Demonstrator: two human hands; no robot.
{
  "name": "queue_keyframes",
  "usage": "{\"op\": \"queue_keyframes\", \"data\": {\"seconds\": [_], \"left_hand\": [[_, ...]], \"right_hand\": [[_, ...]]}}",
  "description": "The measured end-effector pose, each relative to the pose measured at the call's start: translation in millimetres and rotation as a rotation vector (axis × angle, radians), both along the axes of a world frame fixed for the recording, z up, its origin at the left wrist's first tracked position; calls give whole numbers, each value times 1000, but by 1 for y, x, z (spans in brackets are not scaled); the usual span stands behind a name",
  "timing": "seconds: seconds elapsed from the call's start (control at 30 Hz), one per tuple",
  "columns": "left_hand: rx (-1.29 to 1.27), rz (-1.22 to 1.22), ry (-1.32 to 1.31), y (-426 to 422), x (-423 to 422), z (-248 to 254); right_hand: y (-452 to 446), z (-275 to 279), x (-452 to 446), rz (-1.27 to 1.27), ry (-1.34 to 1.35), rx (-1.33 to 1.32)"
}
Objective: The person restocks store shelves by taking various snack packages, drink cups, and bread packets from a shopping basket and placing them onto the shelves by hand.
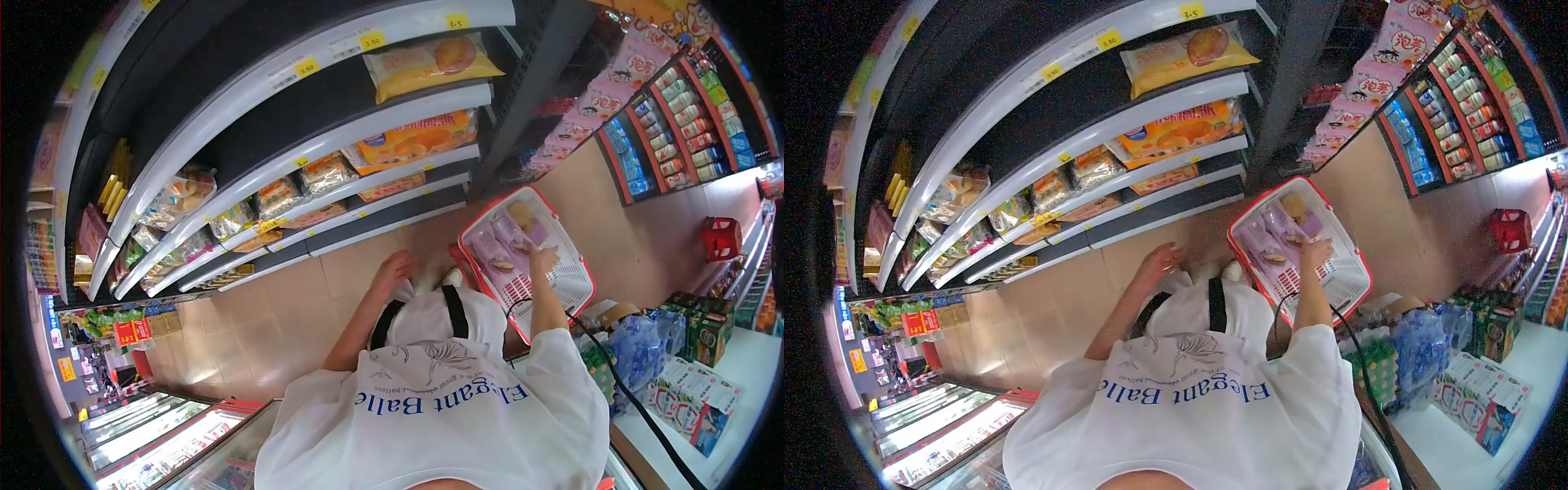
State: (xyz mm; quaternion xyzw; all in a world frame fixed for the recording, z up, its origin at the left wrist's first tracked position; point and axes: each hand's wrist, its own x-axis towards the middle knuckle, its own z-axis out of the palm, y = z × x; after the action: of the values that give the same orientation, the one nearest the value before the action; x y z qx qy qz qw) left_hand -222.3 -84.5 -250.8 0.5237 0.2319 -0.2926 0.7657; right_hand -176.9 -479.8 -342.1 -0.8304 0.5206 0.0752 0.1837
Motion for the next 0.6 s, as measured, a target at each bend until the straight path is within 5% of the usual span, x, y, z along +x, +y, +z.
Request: {"op": "queue_keyframes", "data": {"seconds": [0.07,0.13,0.27,0.33,0.4,0.43,0.5,0.53,0.6], "left_hand": [[3,9,-10,2,4,-1],[-22,56,27,6,4,-4],[55,72,42,11,3,-30],[67,31,32,16,-2,-54],[52,46,3,17,-10,-53],[35,61,-22,18,-14,-53],[10,101,-12,22,-20,-56],[-17,139,0,24,-21,-57],[-17,186,7,27,-24,-45]], "right_hand": [[5,9,24,297,-540,-236],[32,38,67,459,-977,-67],[112,223,150,714,-1327,324],[130,274,187,939,-1472,148],[151,311,217,1020,-1545,-274],[152,303,244,1019,-1549,-270],[151,278,292,1006,-1283,-698],[154,285,290,1010,-1289,-696],[160,310,279,984,-786,-254]]}}
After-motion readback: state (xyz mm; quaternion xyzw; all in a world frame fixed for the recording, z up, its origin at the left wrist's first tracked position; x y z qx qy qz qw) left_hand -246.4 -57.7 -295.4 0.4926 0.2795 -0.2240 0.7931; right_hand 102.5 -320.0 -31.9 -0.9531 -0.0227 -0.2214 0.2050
